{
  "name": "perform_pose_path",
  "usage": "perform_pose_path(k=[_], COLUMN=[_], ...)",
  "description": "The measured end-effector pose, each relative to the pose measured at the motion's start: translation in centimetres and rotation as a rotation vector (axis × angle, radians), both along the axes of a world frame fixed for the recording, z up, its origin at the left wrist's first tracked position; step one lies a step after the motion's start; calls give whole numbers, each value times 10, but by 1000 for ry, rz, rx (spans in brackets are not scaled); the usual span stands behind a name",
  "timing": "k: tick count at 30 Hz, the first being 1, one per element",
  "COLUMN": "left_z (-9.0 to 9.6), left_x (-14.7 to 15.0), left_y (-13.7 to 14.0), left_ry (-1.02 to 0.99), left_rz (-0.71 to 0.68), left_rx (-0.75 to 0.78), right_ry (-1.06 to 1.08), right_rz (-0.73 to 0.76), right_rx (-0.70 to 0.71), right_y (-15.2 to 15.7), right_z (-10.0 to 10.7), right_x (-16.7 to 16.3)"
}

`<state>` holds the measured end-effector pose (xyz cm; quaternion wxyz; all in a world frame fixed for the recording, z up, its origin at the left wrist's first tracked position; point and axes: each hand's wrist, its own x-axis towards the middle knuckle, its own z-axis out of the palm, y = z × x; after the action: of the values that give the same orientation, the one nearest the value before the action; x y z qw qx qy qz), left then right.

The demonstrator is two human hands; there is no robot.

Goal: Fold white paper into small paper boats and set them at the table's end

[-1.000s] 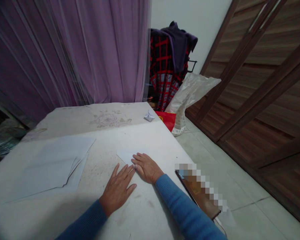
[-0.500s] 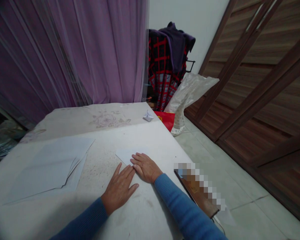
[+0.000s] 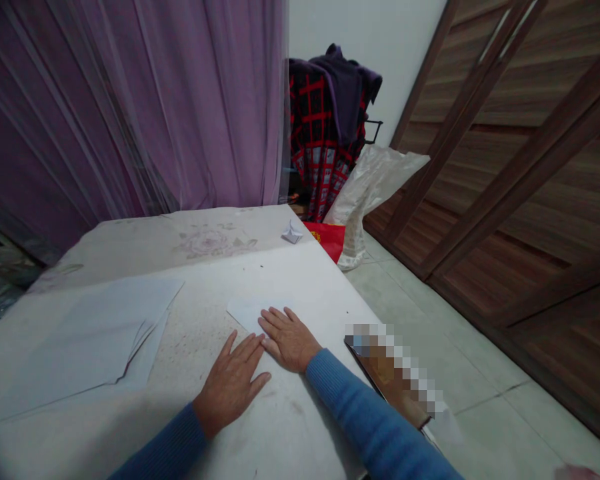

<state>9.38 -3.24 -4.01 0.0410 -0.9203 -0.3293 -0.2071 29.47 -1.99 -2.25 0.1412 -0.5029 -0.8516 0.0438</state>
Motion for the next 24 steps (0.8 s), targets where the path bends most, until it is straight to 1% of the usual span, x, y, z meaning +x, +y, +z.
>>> perform_pose_path(k=[6,12,16,19,21,24], left_z=[-1,-3,-1,0,-1,-4], left_x=[0,0,1,1,2,3], left_y=[1,1,1,1,1,1], left_ry=[-26,-21,-10,-11,-17,-38], left_rz=[-7,5,11,16,18,21], left_rx=[18,10,-13,-7,15,53], right_ry=[-67,-110,-98,-114,-127,-127], right_rz=[-135,-276,-380,-408,-406,-384], right_rx=[6,-13,-28,-84,-128,-152], right_y=[-1,12,22,29,34,45], right_z=[-5,-9,-9,-2,7,21], right_x=[7,17,23,27,28,26])
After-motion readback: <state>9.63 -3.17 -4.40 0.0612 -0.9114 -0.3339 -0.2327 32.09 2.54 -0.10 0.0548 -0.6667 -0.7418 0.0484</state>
